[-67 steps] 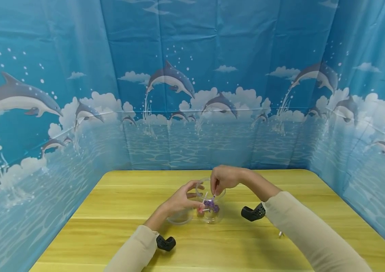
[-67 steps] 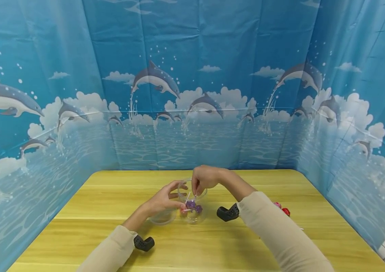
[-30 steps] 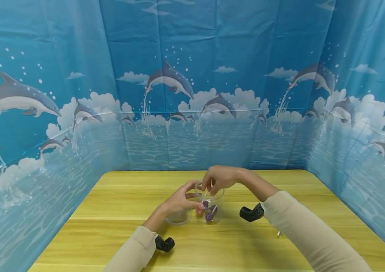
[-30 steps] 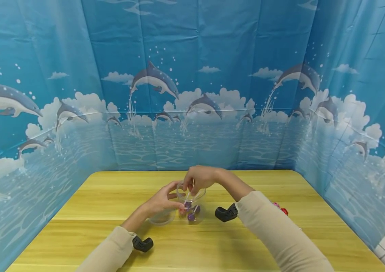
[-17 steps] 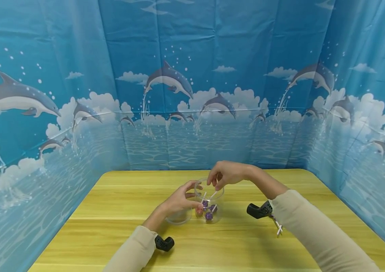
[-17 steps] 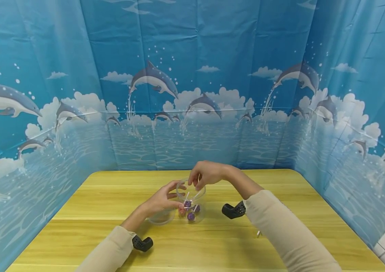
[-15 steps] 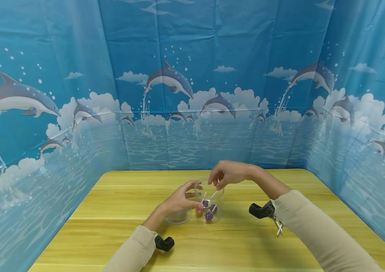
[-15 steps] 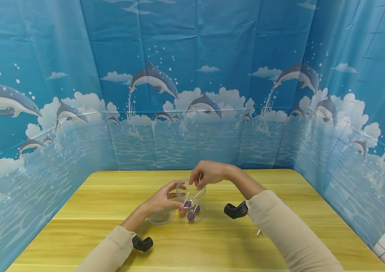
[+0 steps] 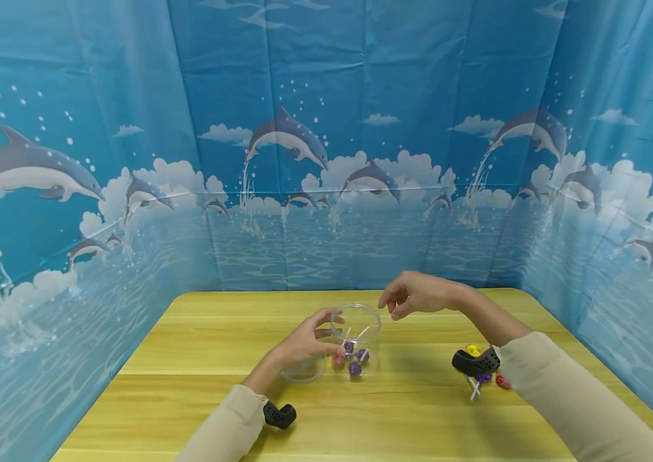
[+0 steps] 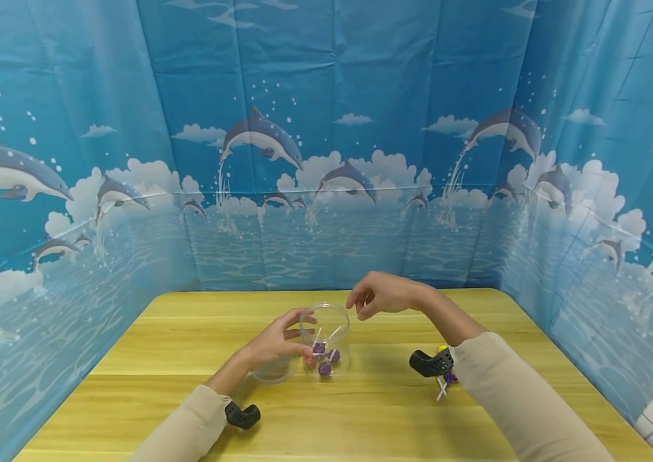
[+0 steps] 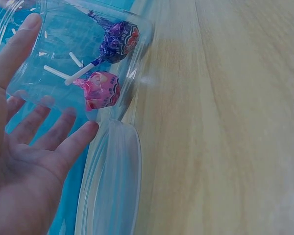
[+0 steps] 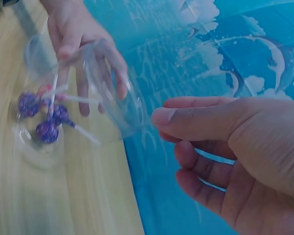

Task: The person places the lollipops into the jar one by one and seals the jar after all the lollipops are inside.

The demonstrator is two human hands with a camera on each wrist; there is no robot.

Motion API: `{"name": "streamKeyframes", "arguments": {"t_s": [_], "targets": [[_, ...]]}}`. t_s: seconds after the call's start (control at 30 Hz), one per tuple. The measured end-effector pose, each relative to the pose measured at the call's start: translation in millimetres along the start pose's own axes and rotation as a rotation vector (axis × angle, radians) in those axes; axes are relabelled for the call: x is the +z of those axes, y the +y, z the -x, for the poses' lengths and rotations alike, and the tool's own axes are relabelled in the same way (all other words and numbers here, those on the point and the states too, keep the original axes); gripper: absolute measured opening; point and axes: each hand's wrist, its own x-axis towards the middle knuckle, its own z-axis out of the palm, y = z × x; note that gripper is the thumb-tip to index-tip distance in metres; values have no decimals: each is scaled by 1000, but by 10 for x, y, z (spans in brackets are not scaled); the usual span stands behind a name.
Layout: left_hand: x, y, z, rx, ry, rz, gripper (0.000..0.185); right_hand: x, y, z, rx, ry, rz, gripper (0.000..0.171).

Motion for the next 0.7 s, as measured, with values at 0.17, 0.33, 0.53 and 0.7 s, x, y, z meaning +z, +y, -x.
{"name": "streamKeyframes", "arguments": {"t_s": [0.17,0.33,0.53,0.7], "targets": [[-7,-11,-2,5,-3,-3,74,-15,80,109,41,18,-14,23],[-5,9,3,-4,1,-23,74,-53,124,232,54,41,-32,24],[4,12,8,-13,5,-24,75,-83,190,426,69,62,-45,25],[4,15,5,-15,5,-10,75,-97,253,599,86,77,-52,25]]}}
